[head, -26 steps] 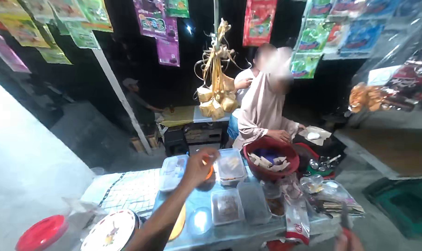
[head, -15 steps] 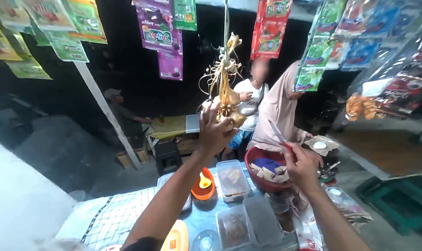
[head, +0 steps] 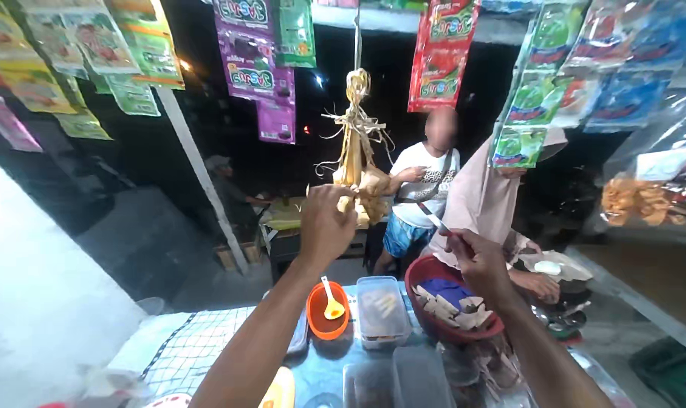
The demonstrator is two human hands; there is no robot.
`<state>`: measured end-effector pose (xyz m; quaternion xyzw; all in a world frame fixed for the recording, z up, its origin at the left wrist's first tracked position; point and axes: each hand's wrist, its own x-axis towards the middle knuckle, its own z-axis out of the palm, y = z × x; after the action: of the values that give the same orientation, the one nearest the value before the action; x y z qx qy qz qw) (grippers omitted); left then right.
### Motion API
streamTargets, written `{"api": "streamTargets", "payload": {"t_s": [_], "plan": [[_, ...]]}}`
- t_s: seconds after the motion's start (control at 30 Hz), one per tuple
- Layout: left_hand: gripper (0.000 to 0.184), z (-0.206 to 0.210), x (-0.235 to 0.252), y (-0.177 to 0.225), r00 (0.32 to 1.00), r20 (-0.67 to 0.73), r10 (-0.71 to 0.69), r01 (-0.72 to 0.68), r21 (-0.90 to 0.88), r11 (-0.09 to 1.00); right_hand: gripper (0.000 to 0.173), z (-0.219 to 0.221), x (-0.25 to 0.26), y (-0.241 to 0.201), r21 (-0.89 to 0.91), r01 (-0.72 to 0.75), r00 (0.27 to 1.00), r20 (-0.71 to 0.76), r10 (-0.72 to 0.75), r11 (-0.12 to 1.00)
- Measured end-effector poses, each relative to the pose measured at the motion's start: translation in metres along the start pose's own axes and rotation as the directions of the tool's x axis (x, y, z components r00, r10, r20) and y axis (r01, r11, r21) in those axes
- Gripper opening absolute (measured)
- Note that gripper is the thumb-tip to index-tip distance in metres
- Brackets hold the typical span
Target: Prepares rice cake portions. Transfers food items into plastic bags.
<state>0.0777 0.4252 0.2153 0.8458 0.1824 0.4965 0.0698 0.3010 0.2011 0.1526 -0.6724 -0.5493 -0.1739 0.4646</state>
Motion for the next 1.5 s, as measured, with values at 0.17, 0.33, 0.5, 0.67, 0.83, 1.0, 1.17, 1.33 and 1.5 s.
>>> {"api": "streamTargets", "payload": {"t_s": [0.17, 0.33, 0.5, 0.67, 0.83, 1.0, 1.17, 1.33, 1.5], "plan": [[0.075, 0.033, 0.034, 0.027, 0.987, 0.032, -0.159, 0.155, 0.104, 0.982, 0.029, 0.002, 0.036, 0.000, -0.157, 0.067, 0.997, -0.027, -0.072, 0.985], [0.071, 0.046, 0.040, 0.026, 0.961, 0.009, -0.275, 0.272, 0.137, 0.953, 0.031, 0.007, 0.074, -0.030, -0.280, 0.267, 0.964, 0.087, -0.252, 0.922], [0.062, 0.043, 0.041, 0.034, 0.935, 0.041, -0.352, 0.348, 0.084, 0.934, 0.037, 0.017, 0.102, -0.062, -0.438, 0.374, 0.927, 0.137, -0.350, 0.818], [0.062, 0.043, 0.037, 0.032, 0.958, 0.044, -0.284, 0.283, 0.041, 0.958, 0.037, 0.014, 0.107, -0.080, -0.532, 0.364, 0.931, 0.178, -0.319, 0.765], [0.062, 0.041, 0.036, 0.028, 0.967, 0.033, -0.252, 0.251, 0.021, 0.968, 0.027, 0.019, 0.120, -0.091, -0.488, 0.293, 0.955, 0.192, -0.226, 0.822], [0.064, 0.042, 0.031, 0.026, 0.971, 0.018, -0.239, 0.238, 0.019, 0.971, 0.013, 0.025, 0.134, -0.106, -0.470, 0.280, 0.951, 0.254, -0.176, 0.837], [0.063, 0.042, 0.029, 0.020, 0.983, -0.001, -0.186, 0.186, 0.034, 0.982, 0.011, 0.019, 0.121, -0.121, -0.525, 0.202, 0.970, 0.226, -0.093, 0.827], [0.060, 0.036, 0.029, 0.020, 0.961, 0.062, -0.271, 0.272, -0.012, 0.962, 0.015, 0.026, 0.130, -0.126, -0.556, 0.242, 0.949, 0.307, -0.075, 0.795], [0.058, 0.043, 0.017, 0.011, 0.987, -0.065, -0.149, 0.139, -0.142, 0.980, 0.016, 0.019, 0.111, -0.131, -0.560, 0.235, 0.970, 0.192, -0.151, 0.794]]}}
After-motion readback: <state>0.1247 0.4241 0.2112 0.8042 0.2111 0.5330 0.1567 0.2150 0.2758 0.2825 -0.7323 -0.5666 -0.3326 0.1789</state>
